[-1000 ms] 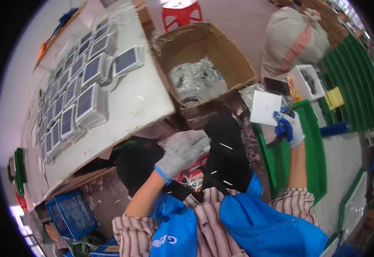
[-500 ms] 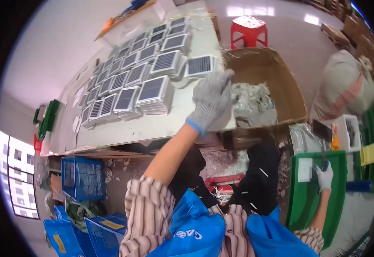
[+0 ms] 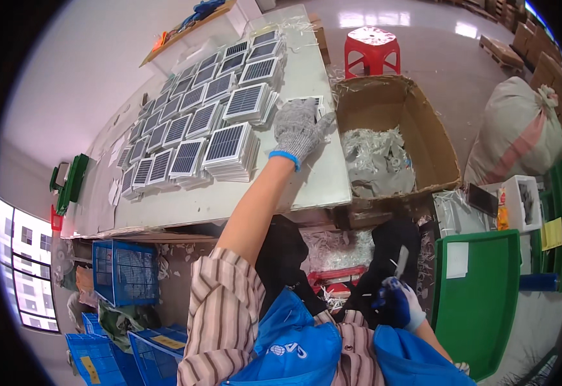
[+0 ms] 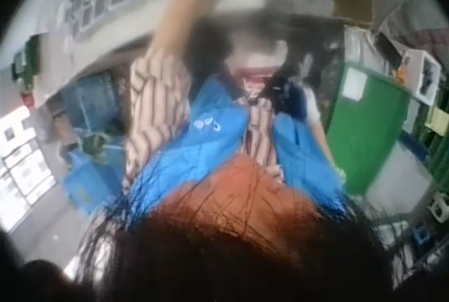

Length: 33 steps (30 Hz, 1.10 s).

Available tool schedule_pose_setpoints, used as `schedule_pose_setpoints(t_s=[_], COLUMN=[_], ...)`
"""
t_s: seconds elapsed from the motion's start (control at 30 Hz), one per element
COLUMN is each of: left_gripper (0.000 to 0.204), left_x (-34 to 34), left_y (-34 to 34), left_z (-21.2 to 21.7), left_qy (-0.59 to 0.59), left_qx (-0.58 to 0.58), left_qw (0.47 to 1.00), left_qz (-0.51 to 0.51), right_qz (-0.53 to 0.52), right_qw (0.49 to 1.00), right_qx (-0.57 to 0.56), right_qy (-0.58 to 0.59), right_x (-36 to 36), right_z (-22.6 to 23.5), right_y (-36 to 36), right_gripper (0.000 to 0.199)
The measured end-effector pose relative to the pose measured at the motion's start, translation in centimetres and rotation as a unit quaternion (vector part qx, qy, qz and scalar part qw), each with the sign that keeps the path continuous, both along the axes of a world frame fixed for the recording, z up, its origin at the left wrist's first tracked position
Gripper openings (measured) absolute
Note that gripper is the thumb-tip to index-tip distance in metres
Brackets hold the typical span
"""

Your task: Inspect and clean the edges of small solar panels using a handheld tool and gloves before sorting them.

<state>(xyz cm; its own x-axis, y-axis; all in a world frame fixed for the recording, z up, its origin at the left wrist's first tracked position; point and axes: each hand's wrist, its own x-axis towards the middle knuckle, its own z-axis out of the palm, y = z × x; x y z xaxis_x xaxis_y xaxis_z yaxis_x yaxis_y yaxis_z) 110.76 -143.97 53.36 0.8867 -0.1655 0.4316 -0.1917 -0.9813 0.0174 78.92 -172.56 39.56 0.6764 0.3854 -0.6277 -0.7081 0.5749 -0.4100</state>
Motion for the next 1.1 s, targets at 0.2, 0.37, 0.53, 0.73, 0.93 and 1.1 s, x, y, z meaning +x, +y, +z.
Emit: schedule_pose_setpoints(t_s=[0.2, 0.37, 0.53, 0.73, 0.93, 1.1], left_gripper=[0.072, 0.044, 0.062, 0.079, 0.062, 0.035], left_x=[-6.3, -6.0, -5.2, -2.9, -4.1, -8.7], left_y=[5.2, 6.1, 4.9, 5.3, 4.7, 2.5], left_z=[2.4, 3.7, 2.5, 1.6, 3.8, 2.2], left_qy=[0.063, 0.086, 0.093, 0.088, 0.137, -0.123], left_qx=[0.021, 0.022, -0.021, -0.022, -0.067, 0.03], left_qw=[0.992, 0.99, 0.991, 0.992, 0.987, 0.982], left_qz=[-0.104, -0.113, -0.095, -0.083, -0.051, -0.142], right_qz=[0.085, 0.122, 0.015, -0.051, -0.087, -0.134], right_qw=[0.996, 0.988, 0.983, 0.984, 0.985, 0.968], right_qx=[0.032, 0.022, -0.053, -0.034, -0.039, -0.064], right_qy=[0.005, -0.091, -0.177, -0.167, -0.144, -0.201], right_x=[1.8, 3.7, 8.7, 9.1, 8.2, 10.5], right_z=[2.6, 1.4, 2.1, 2.4, 0.1, -0.1], right_y=[1.2, 2.2, 4.2, 5.7, 5.1, 5.6], right_gripper=[0.024, 0.028, 0.031, 0.026, 0.024, 0.027])
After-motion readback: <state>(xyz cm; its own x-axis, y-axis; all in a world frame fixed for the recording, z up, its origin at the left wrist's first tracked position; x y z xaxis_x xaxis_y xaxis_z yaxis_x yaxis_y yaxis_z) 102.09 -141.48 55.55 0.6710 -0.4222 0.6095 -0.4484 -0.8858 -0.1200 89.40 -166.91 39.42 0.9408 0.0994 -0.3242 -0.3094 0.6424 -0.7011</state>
